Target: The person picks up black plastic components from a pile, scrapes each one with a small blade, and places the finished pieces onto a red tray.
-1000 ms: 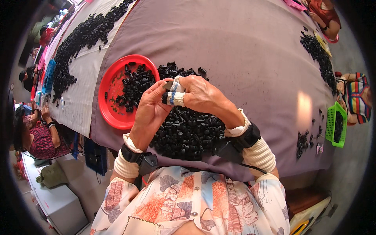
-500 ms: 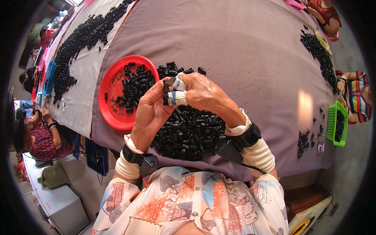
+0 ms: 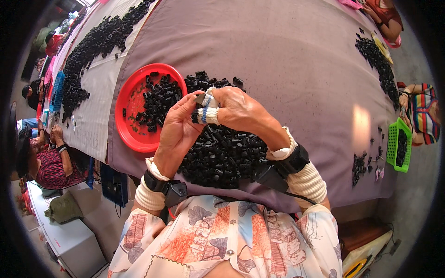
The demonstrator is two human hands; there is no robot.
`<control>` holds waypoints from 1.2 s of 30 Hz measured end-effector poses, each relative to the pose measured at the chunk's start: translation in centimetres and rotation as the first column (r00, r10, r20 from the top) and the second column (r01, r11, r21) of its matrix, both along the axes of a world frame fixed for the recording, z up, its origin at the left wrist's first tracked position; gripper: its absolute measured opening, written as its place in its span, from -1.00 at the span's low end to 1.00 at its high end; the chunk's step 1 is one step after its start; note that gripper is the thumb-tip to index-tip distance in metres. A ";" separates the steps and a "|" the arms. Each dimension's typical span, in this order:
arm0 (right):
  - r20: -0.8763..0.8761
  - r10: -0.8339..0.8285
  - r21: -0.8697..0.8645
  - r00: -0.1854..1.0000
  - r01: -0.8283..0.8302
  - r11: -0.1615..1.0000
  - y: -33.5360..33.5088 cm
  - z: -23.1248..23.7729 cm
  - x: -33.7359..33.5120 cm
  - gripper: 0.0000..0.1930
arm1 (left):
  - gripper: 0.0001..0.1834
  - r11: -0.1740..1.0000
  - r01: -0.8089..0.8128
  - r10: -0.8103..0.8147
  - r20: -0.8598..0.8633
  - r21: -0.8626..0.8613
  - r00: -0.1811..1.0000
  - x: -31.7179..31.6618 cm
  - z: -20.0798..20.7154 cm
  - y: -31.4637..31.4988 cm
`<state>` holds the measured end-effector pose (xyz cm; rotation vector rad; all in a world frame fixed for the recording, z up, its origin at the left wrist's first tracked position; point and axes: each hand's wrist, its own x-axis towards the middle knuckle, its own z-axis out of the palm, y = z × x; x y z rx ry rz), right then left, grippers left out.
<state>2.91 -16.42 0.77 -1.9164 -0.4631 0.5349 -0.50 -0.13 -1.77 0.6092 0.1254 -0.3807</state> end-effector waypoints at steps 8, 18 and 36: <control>-0.206 -0.037 0.041 0.978 0.046 0.998 0.1 0.7 -0.3 -0.85 | -0.76 0.998 -0.008 0.005 -0.048 -0.060 0.999 0.1 0.2 0.4; -0.191 -0.098 0.047 0.977 0.108 0.993 -0.7 -0.1 -0.3 -0.75 | -0.74 0.998 -0.003 0.008 0.089 -0.061 0.996 0.6 -1.1 2.8; -0.320 -0.211 0.159 0.924 0.272 0.949 -4.8 -2.7 -1.0 -0.72 | -0.34 0.967 -0.172 -0.036 0.765 0.189 0.643 -1.3 17.1 9.3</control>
